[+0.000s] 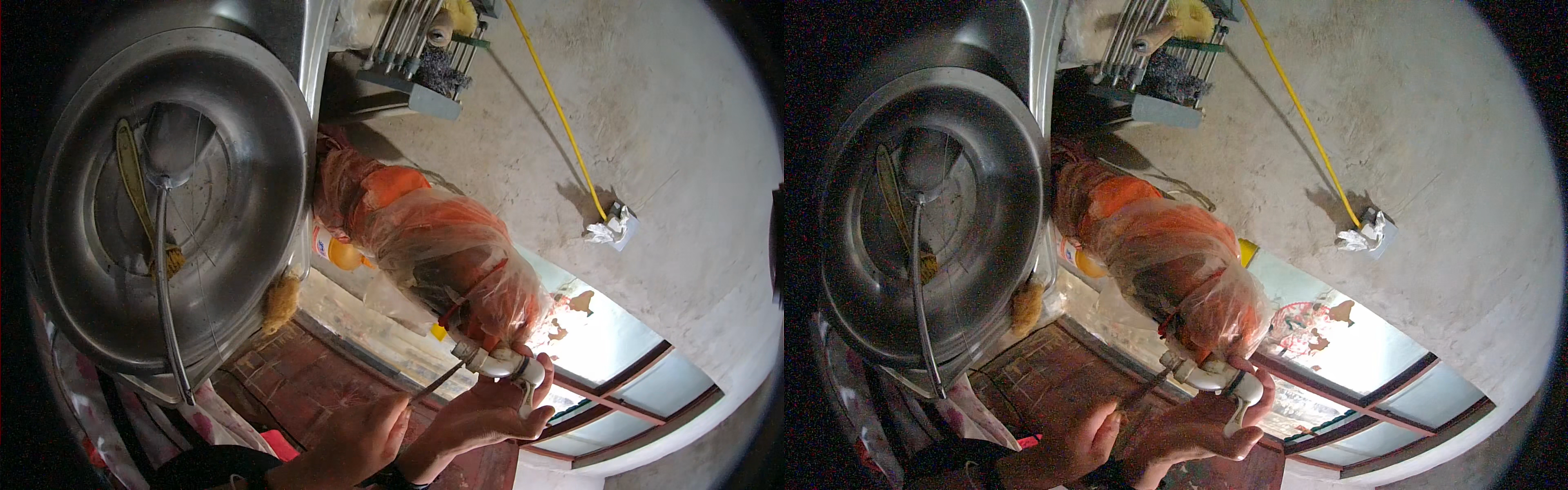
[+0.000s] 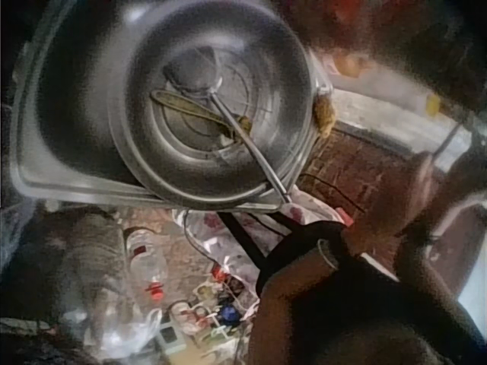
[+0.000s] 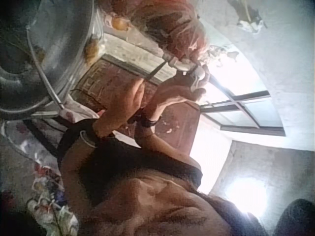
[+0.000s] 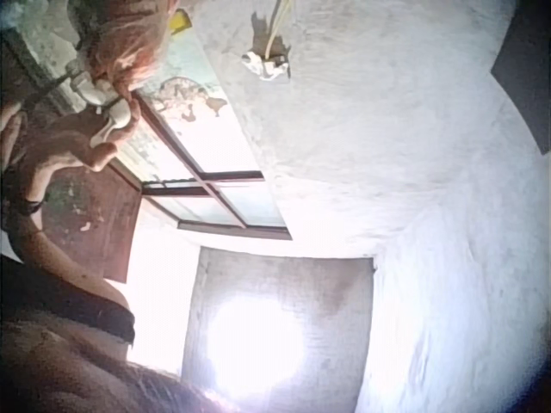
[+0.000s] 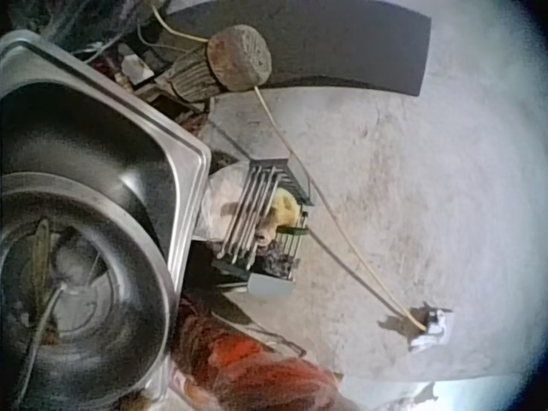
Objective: The person uses a knife to scrape and clean a white plastic faucet component held in the left hand. The person repeatedly wipes the component with a cloth and continues scraping different areas of the plastic piece over the sink.
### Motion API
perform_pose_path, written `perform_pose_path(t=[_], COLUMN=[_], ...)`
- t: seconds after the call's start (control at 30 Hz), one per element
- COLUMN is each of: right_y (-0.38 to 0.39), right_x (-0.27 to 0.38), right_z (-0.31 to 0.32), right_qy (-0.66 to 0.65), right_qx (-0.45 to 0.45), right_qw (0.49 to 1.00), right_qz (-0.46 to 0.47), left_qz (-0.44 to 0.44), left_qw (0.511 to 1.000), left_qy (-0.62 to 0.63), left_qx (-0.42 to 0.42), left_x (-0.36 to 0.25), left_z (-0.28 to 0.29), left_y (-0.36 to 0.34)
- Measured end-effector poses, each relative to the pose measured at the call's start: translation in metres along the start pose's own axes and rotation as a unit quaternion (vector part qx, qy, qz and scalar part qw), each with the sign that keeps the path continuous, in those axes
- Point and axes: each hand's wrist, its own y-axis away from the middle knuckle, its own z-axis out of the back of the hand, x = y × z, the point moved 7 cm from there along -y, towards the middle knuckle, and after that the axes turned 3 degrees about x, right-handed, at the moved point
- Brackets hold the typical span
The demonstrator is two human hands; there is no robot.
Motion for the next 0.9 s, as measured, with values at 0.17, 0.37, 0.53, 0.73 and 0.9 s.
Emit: perform_pose_path(t=[0.17, 0.37, 0.53, 0.73, 0.9], right_y=[-0.001, -0.002, -0.003, -0.005, -0.011], right_x=[0.005, 0.003, 0.004, 0.009, 0.001], right_z=[0.002, -0.002, 0.003, 0.006, 0.009], right_qy=[0.007, 0.004, 0.006, 0.014, -0.028], right_qx=[-0.02, -0.004, -0.016, -0.041, 0.023], right_qw=[1.0, 1.0, 1.0, 0.999, 0.999], right_qz=[0.006, -0.004, 0.001, 0.011, 0.007], left_qz=[0.023, 0.108, 0.055, 0.011, -0.017], left_qw=[0.997, 0.97, 0.979, 0.981, 0.972], left_qy=[0.032, 0.217, 0.161, 0.094, 0.164], left_qx=[0.07, 0.027, 0.108, 0.168, 0.17], left_x=[0.008, 0.046, 0.047, 0.004, 0.025], left_z=[-0.011, -0.024, -0.031, -0.018, -0.033], left_y=[-0.001, 0.028, 0.023, -0.017, -0.013])
